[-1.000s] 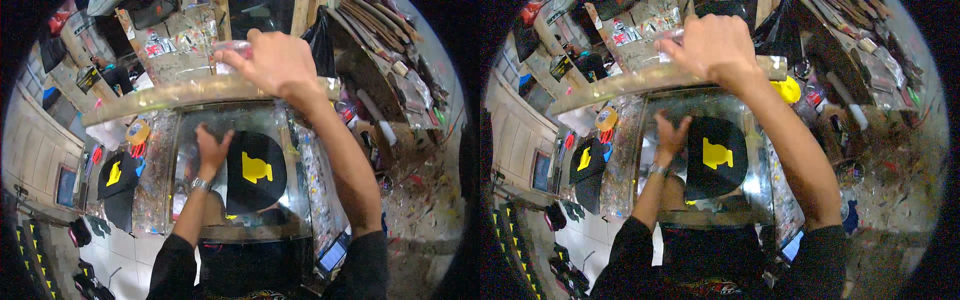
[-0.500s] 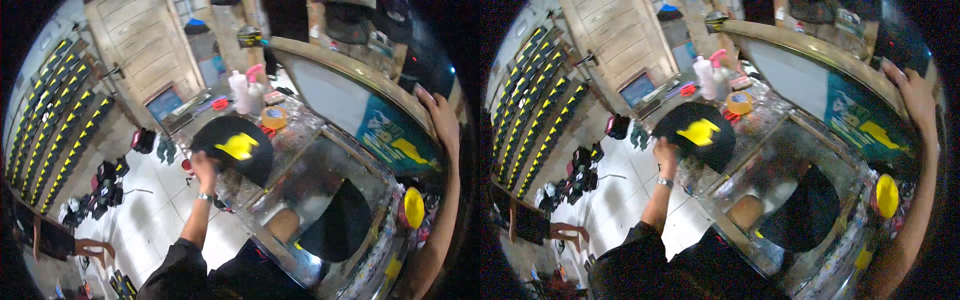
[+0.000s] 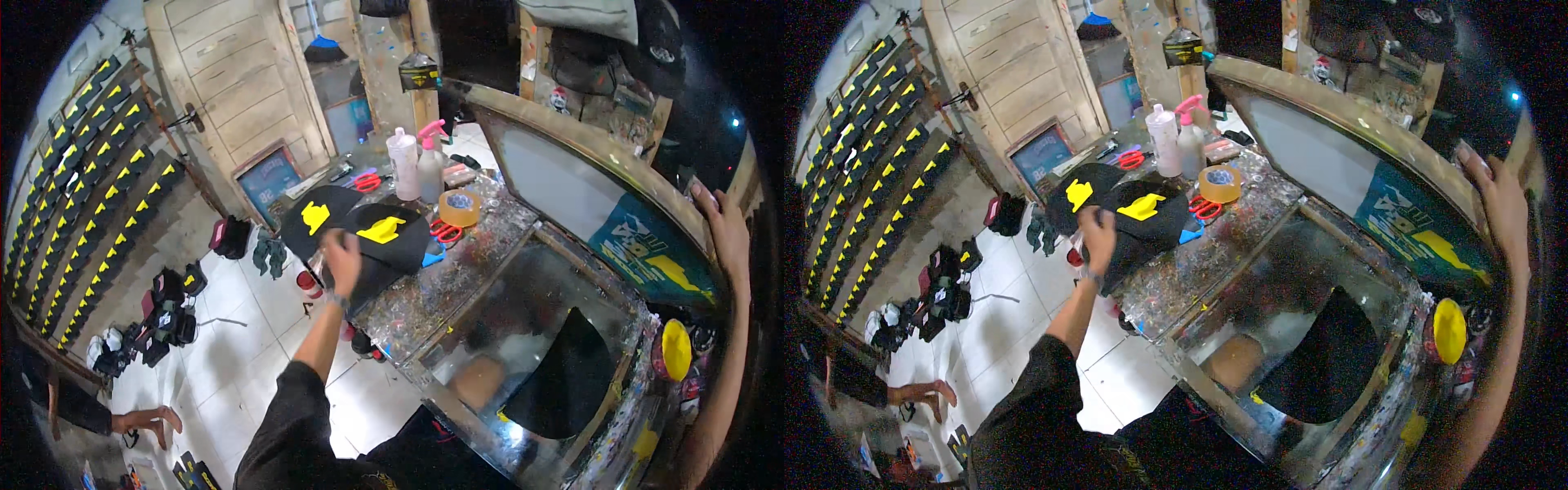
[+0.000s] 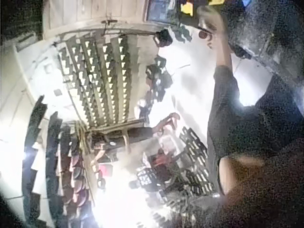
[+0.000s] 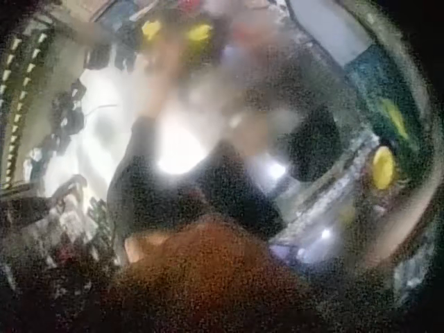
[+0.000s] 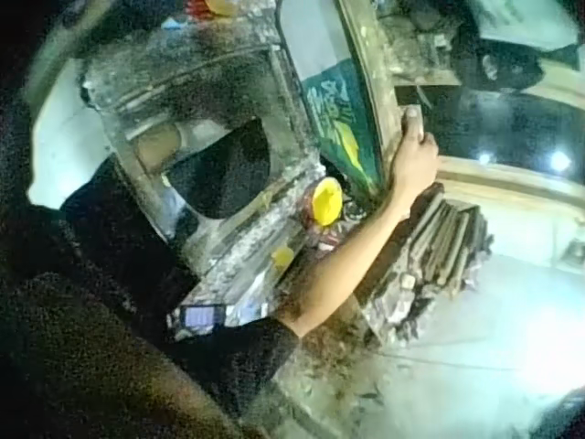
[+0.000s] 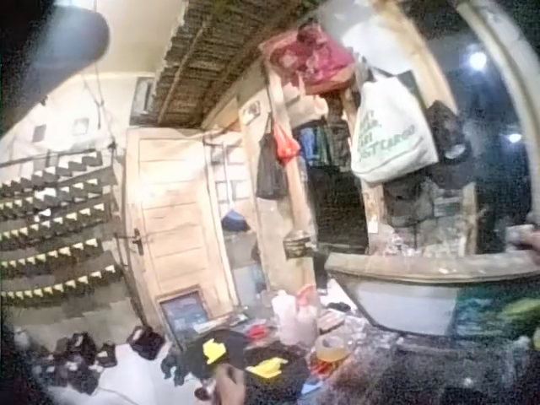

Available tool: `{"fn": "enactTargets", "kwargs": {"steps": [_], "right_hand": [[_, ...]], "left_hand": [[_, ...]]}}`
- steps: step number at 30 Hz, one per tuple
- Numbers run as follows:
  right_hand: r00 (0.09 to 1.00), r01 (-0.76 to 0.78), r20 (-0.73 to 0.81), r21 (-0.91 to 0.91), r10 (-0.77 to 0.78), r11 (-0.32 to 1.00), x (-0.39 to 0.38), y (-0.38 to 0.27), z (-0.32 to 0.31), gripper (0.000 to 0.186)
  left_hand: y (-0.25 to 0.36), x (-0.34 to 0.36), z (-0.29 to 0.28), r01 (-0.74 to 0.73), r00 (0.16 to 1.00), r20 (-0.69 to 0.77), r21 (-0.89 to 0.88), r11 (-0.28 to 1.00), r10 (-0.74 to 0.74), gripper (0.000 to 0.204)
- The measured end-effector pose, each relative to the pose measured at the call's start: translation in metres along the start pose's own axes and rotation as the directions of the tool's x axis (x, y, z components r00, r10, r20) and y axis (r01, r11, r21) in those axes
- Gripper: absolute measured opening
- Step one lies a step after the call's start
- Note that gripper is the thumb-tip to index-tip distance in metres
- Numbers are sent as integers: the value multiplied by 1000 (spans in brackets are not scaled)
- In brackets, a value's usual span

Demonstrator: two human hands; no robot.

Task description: The person positions black fabric pieces on a glass printing surface, lowers a screen frame, and uses a squeegee to spread yellow ink across the stencil before lifting the frame and removing the finished pieces.

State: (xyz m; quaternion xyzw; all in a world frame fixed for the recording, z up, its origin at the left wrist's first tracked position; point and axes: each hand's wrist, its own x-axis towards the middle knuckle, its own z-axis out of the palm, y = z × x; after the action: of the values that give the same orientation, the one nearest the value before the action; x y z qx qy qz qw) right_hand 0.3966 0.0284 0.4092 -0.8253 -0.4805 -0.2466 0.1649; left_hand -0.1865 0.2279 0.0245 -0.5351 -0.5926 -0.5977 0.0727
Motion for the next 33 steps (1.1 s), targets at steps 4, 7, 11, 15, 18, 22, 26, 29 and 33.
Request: {"fn": "enactTargets", "kwargs": {"steps": [4, 7, 11, 15, 18, 22, 26, 29, 33], "right_hand": [[998, 32, 45, 101, -36, 994, 14, 1, 16, 86], [995, 80, -74, 100, -73, 992, 18, 7, 31, 83], [999, 21, 36, 60, -23, 998, 27, 17, 20, 68], [908, 417, -151, 249, -390, 874, 31, 33, 24, 79], [965, 154, 201, 69, -165, 986, 20, -31, -5, 55], [988, 87, 111, 176, -108, 980, -1, -42, 0, 59], [982, 183, 19, 191, -190, 964, 3, -17, -2, 67], [976, 115, 165, 155, -140, 981, -8, -22, -20, 74], [985, 171, -41, 17, -170, 985, -23, -28, -17, 74]], "left_hand": [[35, -59, -50, -502, 653, 735, 240, 831, 183, 72], [48, -73, -62, -505, 663, 741, 338, 794, 107, 73], [71, -67, -32, -531, 668, 741, 403, 745, 75, 69], [106, -61, -36, -531, 772, 614, 484, 695, 162, 64], [173, -129, -26, -393, 515, 767, -186, 901, 383, 65], [268, -218, -58, -443, -134, 777, -602, 665, 614, 70], [273, -237, -54, -504, -231, 768, -620, 601, 598, 72], [263, -242, -56, -483, -219, 762, -628, 611, 610, 70], [263, -239, -64, -443, -193, 742, -650, 618, 642, 66]]}}
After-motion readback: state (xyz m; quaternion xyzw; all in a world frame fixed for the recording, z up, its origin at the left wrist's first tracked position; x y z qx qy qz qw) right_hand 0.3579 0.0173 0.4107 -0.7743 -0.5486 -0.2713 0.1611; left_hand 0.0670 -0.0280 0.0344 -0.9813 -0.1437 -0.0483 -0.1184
